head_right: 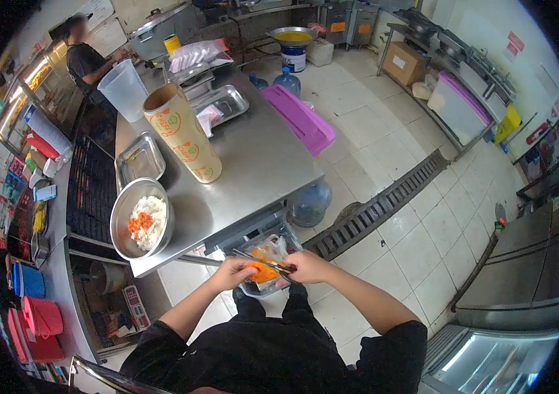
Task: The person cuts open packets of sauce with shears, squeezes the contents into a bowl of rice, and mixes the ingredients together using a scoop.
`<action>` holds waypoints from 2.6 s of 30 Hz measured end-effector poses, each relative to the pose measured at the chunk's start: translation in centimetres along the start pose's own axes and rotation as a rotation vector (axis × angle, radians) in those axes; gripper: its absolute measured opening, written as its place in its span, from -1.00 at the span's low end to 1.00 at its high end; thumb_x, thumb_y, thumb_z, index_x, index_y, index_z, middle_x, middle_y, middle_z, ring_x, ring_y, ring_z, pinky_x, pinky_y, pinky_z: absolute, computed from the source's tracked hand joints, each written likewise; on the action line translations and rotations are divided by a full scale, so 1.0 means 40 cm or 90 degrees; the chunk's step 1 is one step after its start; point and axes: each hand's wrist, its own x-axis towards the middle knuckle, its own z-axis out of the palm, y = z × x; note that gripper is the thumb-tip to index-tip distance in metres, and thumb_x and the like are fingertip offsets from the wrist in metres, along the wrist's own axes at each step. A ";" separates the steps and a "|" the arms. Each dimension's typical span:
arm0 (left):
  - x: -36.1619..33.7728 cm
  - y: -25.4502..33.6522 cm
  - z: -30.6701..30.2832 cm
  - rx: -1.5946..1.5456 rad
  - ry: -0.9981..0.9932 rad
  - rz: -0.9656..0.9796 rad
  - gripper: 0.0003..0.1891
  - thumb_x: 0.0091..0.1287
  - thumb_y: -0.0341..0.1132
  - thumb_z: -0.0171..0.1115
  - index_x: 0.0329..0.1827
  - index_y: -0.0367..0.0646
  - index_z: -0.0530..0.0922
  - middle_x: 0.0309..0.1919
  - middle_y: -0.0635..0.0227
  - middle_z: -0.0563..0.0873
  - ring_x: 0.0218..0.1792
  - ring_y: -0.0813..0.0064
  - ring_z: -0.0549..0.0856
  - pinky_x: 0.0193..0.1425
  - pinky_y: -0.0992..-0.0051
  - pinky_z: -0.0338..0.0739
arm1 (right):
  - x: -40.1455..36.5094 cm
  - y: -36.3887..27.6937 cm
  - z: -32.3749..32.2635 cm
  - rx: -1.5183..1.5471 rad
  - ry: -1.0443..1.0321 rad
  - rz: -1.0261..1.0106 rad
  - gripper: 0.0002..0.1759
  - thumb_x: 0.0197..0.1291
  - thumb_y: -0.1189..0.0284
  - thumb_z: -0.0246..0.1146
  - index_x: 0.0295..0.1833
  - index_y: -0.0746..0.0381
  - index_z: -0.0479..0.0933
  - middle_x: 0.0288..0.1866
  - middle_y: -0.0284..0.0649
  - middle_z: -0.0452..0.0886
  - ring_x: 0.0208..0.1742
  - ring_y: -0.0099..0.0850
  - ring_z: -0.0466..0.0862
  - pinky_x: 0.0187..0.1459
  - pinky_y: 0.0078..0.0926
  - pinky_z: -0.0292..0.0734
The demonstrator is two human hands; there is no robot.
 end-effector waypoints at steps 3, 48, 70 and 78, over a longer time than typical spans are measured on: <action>0.002 -0.029 0.013 0.041 0.017 0.020 -0.81 0.25 -0.34 0.21 -0.18 -0.28 0.61 -0.47 0.37 0.67 -0.45 0.66 0.59 -0.35 0.61 0.50 | 0.003 0.005 0.001 0.021 0.000 0.004 -0.43 -0.21 0.02 0.46 -0.54 0.31 0.40 -0.66 -0.23 0.39 -0.57 -0.48 0.37 -0.47 -0.49 0.32; -0.189 -0.165 -0.037 -0.141 0.234 -0.025 -0.83 0.26 -0.42 0.17 -0.21 -0.37 0.58 -0.31 0.30 0.67 -0.27 0.61 0.58 -0.14 0.60 0.46 | 0.246 0.471 0.150 -0.303 -0.330 0.027 -0.23 -0.17 -0.27 0.23 -0.07 0.18 0.54 -0.24 -0.15 0.63 -0.27 -0.25 0.61 -0.28 -0.36 0.51; -0.497 -0.042 -0.399 -0.325 0.760 0.177 -0.61 0.34 -0.04 0.05 -0.31 -0.26 0.56 -0.54 0.53 0.51 -0.53 0.70 0.40 -0.48 0.63 0.26 | 1.146 -0.569 0.090 -0.611 0.124 -0.015 -0.62 -0.09 0.29 0.33 -0.18 0.31 0.55 -0.17 0.03 0.61 -0.10 -0.13 0.63 -0.09 -0.24 0.55; -0.470 0.004 -0.508 -0.227 0.742 -0.003 -0.60 0.43 -0.14 -0.09 -0.40 -0.31 0.51 -0.49 0.50 0.53 -0.42 0.71 0.44 -0.33 0.64 0.36 | 1.012 -0.624 0.074 -0.108 0.091 -0.111 -0.79 0.21 0.39 0.10 -0.31 0.31 0.53 -0.42 -0.15 0.62 -0.50 -0.42 0.60 -0.45 -0.45 0.50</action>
